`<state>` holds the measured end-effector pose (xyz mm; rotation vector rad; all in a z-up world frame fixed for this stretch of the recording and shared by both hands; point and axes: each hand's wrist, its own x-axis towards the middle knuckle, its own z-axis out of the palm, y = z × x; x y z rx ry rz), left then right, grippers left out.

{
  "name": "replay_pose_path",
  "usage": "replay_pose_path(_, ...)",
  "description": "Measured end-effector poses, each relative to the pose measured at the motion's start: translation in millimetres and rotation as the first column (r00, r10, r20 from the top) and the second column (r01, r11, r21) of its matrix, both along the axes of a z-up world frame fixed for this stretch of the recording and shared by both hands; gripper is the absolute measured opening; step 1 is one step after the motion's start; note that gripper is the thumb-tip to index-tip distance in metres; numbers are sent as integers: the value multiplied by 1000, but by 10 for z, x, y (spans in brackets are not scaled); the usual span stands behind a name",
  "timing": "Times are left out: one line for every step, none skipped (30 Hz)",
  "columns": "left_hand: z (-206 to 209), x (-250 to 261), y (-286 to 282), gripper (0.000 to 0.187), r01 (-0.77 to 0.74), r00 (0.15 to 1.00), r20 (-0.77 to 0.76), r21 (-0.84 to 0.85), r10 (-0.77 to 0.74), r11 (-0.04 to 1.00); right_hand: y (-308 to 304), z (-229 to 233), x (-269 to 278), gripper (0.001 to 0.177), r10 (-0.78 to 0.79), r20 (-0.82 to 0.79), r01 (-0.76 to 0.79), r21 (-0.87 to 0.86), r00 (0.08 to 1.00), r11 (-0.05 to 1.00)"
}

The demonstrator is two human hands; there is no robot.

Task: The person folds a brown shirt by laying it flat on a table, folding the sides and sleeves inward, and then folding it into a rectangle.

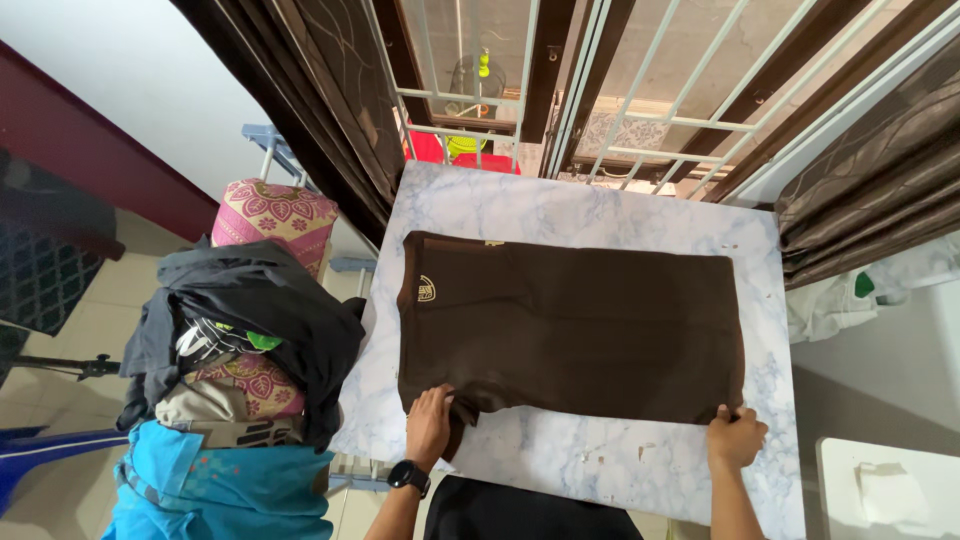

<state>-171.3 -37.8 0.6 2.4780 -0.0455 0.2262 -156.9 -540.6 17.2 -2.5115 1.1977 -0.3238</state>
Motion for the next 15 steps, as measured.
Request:
replay_pose_path(34,-21,22,18,15,1000,5,11,-15,1000,-29,-20,-16,30,1,-1,-1,-2,1000,1000)
replay_pose_path(67,-14,41,19,31,999,15,21,-32,999,-63,-53,-34,29,19,23,-18,-37,1000,999)
replay_pose_path(102,-16,56,19,31,999,18,19,-31,999,-119,-86,-66,29,37,46,-33,-74,998,997)
replay_pose_path(141,-54,79,19,45,998,-47,11,-44,999,-187,-122,-132,29,38,45,-35,-74,998,997)
replay_pose_path(184,-85,105,19,58,992,-112,1,-57,998,-261,-157,-201,30,59,106,-72,121,993,990)
replay_pose_path(235,-108,142,19,56,993,-107,0,-56,998,-344,-184,-222,33,68,175,-120,308,982,944)
replay_pose_path(302,-159,182,19,75,987,-140,-35,-79,997,-449,-185,-242,33,69,179,-122,306,981,944)
replay_pose_path(374,-177,208,18,90,980,-173,-69,-101,994,-553,-168,-259,27,-81,36,51,515,996,856)
replay_pose_path(446,-151,232,18,87,981,-170,-69,-98,994,-615,-163,-242,25,-191,-137,233,672,972,703)
replay_pose_path(531,-186,276,19,90,971,-217,-66,-103,994,-661,-145,-301,25,-187,-145,235,671,972,703)
replay_pose_path(604,-173,304,21,93,959,-264,-63,-107,994,-727,-97,-382,23,-185,-136,221,769,973,599)
replay_pose_path(663,-114,319,21,90,958,-268,-62,-104,994,-755,-65,-420,22,-187,-124,201,852,975,483)
replay_pose_path(721,-55,332,20,95,972,-206,-85,-111,992,-767,-48,-387,22,-184,-129,204,852,974,482)
replay_pose_path(774,36,334,20,106,983,-140,-107,-121,989,-792,-12,-326,24,-220,-41,127,909,975,396)
replay_pose_path(818,159,314,20,99,992,-73,-112,-108,989,-793,29,-289,27,-264,44,41,950,964,310)
